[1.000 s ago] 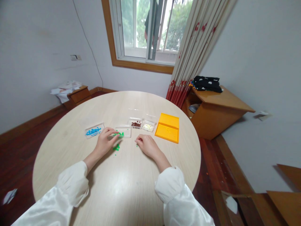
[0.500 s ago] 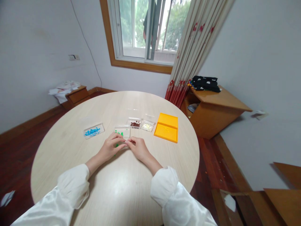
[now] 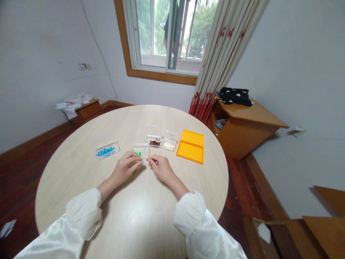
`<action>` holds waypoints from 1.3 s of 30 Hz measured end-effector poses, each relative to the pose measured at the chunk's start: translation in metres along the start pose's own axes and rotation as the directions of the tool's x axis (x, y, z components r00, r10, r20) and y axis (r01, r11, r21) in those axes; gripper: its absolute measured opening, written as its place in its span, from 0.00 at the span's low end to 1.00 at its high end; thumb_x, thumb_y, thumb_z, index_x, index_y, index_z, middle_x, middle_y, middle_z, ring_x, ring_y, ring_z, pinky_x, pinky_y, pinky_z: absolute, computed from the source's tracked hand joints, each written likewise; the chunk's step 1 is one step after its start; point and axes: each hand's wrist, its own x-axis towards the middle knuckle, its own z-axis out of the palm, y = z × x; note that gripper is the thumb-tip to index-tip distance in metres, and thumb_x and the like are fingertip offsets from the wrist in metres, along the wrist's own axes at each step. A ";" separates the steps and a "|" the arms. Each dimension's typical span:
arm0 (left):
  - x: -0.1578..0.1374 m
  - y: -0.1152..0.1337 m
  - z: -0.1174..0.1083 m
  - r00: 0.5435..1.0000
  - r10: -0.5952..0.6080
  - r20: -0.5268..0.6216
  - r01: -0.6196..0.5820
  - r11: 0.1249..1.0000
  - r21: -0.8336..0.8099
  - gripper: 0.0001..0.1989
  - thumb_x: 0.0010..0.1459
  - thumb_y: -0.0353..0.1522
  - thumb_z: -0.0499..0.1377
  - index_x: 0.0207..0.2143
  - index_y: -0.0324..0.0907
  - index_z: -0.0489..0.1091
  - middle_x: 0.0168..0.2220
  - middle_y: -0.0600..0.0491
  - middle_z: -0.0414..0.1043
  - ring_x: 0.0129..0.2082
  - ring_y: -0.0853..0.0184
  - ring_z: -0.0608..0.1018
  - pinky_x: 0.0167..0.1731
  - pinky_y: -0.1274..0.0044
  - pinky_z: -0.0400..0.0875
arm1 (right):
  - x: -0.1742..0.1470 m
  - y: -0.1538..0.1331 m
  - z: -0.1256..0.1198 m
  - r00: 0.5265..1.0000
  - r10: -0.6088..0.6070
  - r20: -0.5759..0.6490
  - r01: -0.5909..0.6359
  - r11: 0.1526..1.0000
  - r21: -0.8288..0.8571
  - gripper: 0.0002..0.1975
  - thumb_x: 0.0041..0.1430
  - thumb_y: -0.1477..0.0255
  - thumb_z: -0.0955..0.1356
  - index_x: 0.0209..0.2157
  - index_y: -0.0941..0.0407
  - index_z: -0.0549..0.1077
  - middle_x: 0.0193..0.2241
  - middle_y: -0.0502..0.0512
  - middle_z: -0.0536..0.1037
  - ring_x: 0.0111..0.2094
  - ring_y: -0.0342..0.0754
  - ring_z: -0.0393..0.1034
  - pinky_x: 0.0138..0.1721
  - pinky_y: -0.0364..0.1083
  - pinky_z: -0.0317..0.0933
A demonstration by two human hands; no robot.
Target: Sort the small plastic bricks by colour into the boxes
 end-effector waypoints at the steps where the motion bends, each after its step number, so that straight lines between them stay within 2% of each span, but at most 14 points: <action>1: 0.001 -0.002 -0.002 0.999 -0.030 -0.033 0.031 1.000 0.007 0.05 0.53 0.32 0.58 0.30 0.42 0.74 0.31 0.50 0.70 0.35 0.65 0.72 0.36 0.73 0.67 | 0.000 0.000 -0.004 0.999 -0.018 -0.030 0.016 0.999 -0.045 0.10 0.57 0.73 0.62 0.32 0.58 0.74 0.27 0.53 0.76 0.29 0.43 0.67 0.34 0.42 0.61; 3: 0.003 -0.008 -0.005 0.988 -0.103 -0.111 0.107 0.994 0.029 0.05 0.53 0.32 0.58 0.29 0.41 0.73 0.30 0.50 0.70 0.34 0.66 0.72 0.36 0.74 0.66 | 0.001 0.001 -0.012 0.996 -0.054 -0.070 0.044 0.990 -0.135 0.09 0.57 0.75 0.62 0.33 0.58 0.74 0.30 0.54 0.77 0.32 0.43 0.68 0.37 0.43 0.61; 5: 0.004 -0.016 -0.008 0.968 -0.181 -0.173 0.192 0.980 0.049 0.04 0.52 0.32 0.59 0.27 0.41 0.73 0.29 0.51 0.70 0.32 0.66 0.71 0.34 0.74 0.66 | 0.002 0.002 -0.019 0.997 -0.059 -0.045 0.047 0.974 -0.224 0.08 0.55 0.77 0.63 0.33 0.59 0.74 0.31 0.56 0.77 0.33 0.44 0.68 0.38 0.44 0.60; 8: 0.005 -0.027 -0.010 0.941 -0.271 -0.203 0.288 0.955 0.063 0.05 0.50 0.33 0.60 0.24 0.41 0.71 0.26 0.53 0.70 0.29 0.67 0.71 0.31 0.75 0.64 | 0.001 0.003 -0.026 0.997 -0.014 0.081 0.040 0.944 -0.327 0.07 0.52 0.79 0.65 0.32 0.60 0.75 0.31 0.56 0.76 0.33 0.45 0.68 0.38 0.44 0.60; 11: 0.004 -0.033 -0.009 0.925 -0.306 -0.224 0.329 0.941 0.077 0.05 0.48 0.32 0.60 0.23 0.40 0.70 0.24 0.53 0.70 0.28 0.68 0.70 0.31 0.75 0.64 | -0.001 0.002 -0.029 0.983 0.027 0.184 0.044 0.927 -0.372 0.05 0.51 0.77 0.68 0.31 0.59 0.75 0.30 0.55 0.75 0.32 0.44 0.68 0.35 0.43 0.59; 15: 0.003 -0.034 -0.008 0.926 -0.305 -0.220 0.331 0.939 0.089 0.05 0.48 0.32 0.60 0.24 0.39 0.71 0.25 0.53 0.71 0.28 0.67 0.70 0.31 0.75 0.64 | -0.002 0.002 -0.031 0.974 0.051 0.220 0.046 0.910 -0.412 0.04 0.49 0.76 0.69 0.30 0.59 0.75 0.28 0.54 0.75 0.31 0.44 0.67 0.34 0.42 0.58; 23: 0.002 -0.038 -0.006 0.932 -0.318 -0.175 0.337 0.936 0.097 0.06 0.48 0.33 0.61 0.29 0.40 0.74 0.28 0.51 0.71 0.30 0.66 0.71 0.33 0.73 0.65 | -0.003 0.002 -0.030 0.969 0.088 0.232 0.017 0.908 -0.419 0.06 0.50 0.81 0.65 0.26 0.59 0.73 0.26 0.54 0.75 0.28 0.42 0.66 0.30 0.40 0.56; 27: 0.003 -0.038 -0.006 0.930 -0.325 -0.173 0.344 0.934 0.093 0.10 0.48 0.35 0.61 0.34 0.41 0.75 0.30 0.51 0.71 0.31 0.65 0.71 0.33 0.73 0.66 | -0.003 -0.003 -0.028 0.977 0.065 0.204 0.023 0.917 -0.399 0.06 0.51 0.80 0.63 0.27 0.60 0.72 0.24 0.53 0.74 0.26 0.42 0.65 0.29 0.40 0.55; 33: 0.006 -0.030 -0.010 0.921 -0.331 -0.206 0.347 0.937 0.045 0.09 0.52 0.35 0.57 0.30 0.39 0.74 0.27 0.51 0.72 0.26 0.68 0.71 0.29 0.76 0.65 | -0.002 -0.007 -0.027 0.991 0.061 0.123 -0.019 0.946 -0.322 0.08 0.48 0.82 0.62 0.27 0.60 0.71 0.22 0.50 0.71 0.25 0.40 0.64 0.29 0.39 0.56; 36: 0.006 -0.024 -0.012 0.926 -0.344 -0.154 0.346 0.938 -0.014 0.10 0.53 0.35 0.56 0.29 0.39 0.73 0.27 0.52 0.74 0.24 0.69 0.71 0.26 0.78 0.64 | -0.002 -0.007 -0.026 0.995 0.045 0.087 -0.017 0.954 -0.299 0.07 0.46 0.83 0.63 0.24 0.60 0.70 0.20 0.48 0.69 0.23 0.39 0.62 0.28 0.39 0.55; 39: 0.006 -0.018 -0.015 0.955 -0.293 -0.038 0.292 0.956 -0.028 0.09 0.53 0.35 0.55 0.29 0.39 0.73 0.27 0.52 0.75 0.24 0.70 0.71 0.26 0.78 0.65 | -0.002 -0.006 -0.024 0.998 0.013 0.057 0.003 0.961 -0.278 0.06 0.44 0.83 0.63 0.23 0.59 0.69 0.19 0.47 0.68 0.23 0.39 0.61 0.27 0.39 0.55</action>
